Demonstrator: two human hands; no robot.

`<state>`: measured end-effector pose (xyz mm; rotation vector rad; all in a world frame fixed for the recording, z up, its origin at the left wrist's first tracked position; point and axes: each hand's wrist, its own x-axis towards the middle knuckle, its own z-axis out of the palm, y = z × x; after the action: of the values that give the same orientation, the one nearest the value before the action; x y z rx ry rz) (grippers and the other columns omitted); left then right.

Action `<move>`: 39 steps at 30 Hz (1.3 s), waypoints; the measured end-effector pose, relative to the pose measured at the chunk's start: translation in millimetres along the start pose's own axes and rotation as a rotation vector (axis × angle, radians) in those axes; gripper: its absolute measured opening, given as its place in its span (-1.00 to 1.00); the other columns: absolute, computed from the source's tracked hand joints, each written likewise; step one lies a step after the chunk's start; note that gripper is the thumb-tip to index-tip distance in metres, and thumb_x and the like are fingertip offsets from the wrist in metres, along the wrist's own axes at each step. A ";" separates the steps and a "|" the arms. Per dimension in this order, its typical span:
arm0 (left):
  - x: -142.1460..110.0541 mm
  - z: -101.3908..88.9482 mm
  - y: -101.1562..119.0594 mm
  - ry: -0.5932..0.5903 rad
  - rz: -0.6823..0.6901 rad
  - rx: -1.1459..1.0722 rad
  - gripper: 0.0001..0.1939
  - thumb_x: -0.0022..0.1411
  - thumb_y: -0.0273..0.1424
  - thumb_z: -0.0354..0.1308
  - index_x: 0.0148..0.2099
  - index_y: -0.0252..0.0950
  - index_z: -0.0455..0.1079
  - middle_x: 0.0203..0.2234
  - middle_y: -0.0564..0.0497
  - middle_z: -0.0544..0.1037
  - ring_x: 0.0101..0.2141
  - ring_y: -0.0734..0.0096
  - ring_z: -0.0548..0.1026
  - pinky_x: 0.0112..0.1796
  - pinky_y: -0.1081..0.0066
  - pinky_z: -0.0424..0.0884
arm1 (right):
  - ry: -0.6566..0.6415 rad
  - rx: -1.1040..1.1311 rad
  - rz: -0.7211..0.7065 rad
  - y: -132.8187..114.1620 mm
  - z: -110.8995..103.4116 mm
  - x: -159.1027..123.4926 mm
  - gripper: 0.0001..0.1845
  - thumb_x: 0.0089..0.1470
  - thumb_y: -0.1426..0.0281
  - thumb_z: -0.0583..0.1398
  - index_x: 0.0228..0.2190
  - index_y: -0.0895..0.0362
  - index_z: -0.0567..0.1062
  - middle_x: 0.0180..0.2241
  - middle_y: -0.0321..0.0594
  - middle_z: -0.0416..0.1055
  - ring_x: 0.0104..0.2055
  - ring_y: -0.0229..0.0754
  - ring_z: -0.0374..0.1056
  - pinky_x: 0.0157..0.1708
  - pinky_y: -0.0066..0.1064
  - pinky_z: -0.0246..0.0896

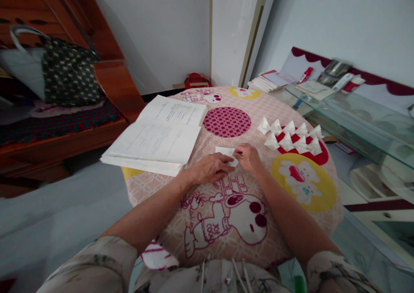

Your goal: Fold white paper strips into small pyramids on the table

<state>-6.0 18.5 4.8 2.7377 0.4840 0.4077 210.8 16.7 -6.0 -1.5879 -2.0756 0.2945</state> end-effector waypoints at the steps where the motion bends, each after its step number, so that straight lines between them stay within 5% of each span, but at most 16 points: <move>1: 0.3 -0.5 0.5 -0.003 0.006 0.004 -0.71 0.31 -0.45 0.16 0.04 -0.20 0.57 0.14 -0.15 0.51 0.07 0.15 0.52 0.09 0.18 0.42 | 0.005 -0.006 -0.001 -0.6 0.1 -0.2 -0.80 0.04 0.55 0.22 -0.58 0.13 0.48 -0.45 -0.17 0.47 -0.32 -0.13 0.31 -0.26 -0.33 0.14; 11: 6.7 -3.6 3.8 0.003 -0.034 -0.025 -0.77 0.30 -0.41 0.17 -0.04 -0.18 0.60 0.00 -0.07 0.62 0.00 0.18 0.55 0.05 0.22 0.41 | 0.058 0.033 -0.019 1.3 3.7 -0.9 -0.83 -0.01 0.55 0.25 -0.58 0.12 0.50 -0.46 -0.17 0.49 -0.31 -0.12 0.34 -0.22 -0.31 0.21; 19: 6.8 -4.8 7.3 -0.034 -0.099 0.014 -0.73 0.32 -0.37 0.18 0.01 -0.22 0.60 0.13 -0.14 0.55 0.06 0.11 0.51 0.07 0.18 0.40 | 0.099 0.260 0.043 5.0 -23.0 -4.7 -0.87 0.02 0.51 0.23 -0.48 0.14 0.60 -0.45 -0.23 0.55 -0.40 -0.18 0.39 -0.34 -0.38 0.24; 24: 8.4 -6.9 10.9 -0.042 -0.108 0.038 -0.75 0.31 -0.38 0.19 -0.02 -0.22 0.60 0.13 -0.12 0.55 0.05 0.11 0.51 0.07 0.19 0.40 | 0.092 0.159 0.017 3.2 -30.4 -5.6 -0.88 -0.03 0.55 0.26 -0.51 0.14 0.61 -0.44 -0.20 0.56 -0.36 -0.16 0.42 -0.29 -0.35 0.26; 30: 6.7 -6.0 11.7 -0.035 -0.077 0.045 -0.76 0.31 -0.37 0.19 -0.02 -0.22 0.60 0.12 -0.14 0.54 0.05 0.09 0.52 0.09 0.15 0.39 | 0.046 0.099 0.033 7.6 -23.8 -4.6 -0.88 -0.02 0.52 0.32 -0.37 0.14 0.66 -0.36 -0.13 0.60 -0.27 -0.09 0.46 -0.18 -0.27 0.33; 39: 1.8 -0.9 10.5 -0.003 -0.064 0.030 -0.71 0.28 -0.39 0.20 0.03 -0.25 0.57 0.18 -0.15 0.47 0.08 0.10 0.49 0.12 0.17 0.38 | 0.044 0.333 0.126 2.2 -2.2 -1.1 -0.78 -0.06 0.63 0.24 -0.39 0.15 0.63 -0.42 -0.21 0.59 -0.35 -0.15 0.49 -0.27 -0.35 0.36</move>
<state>-1.8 10.1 9.8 2.7426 0.5800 0.3824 214.0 16.1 -5.4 -1.5066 -1.7857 0.6103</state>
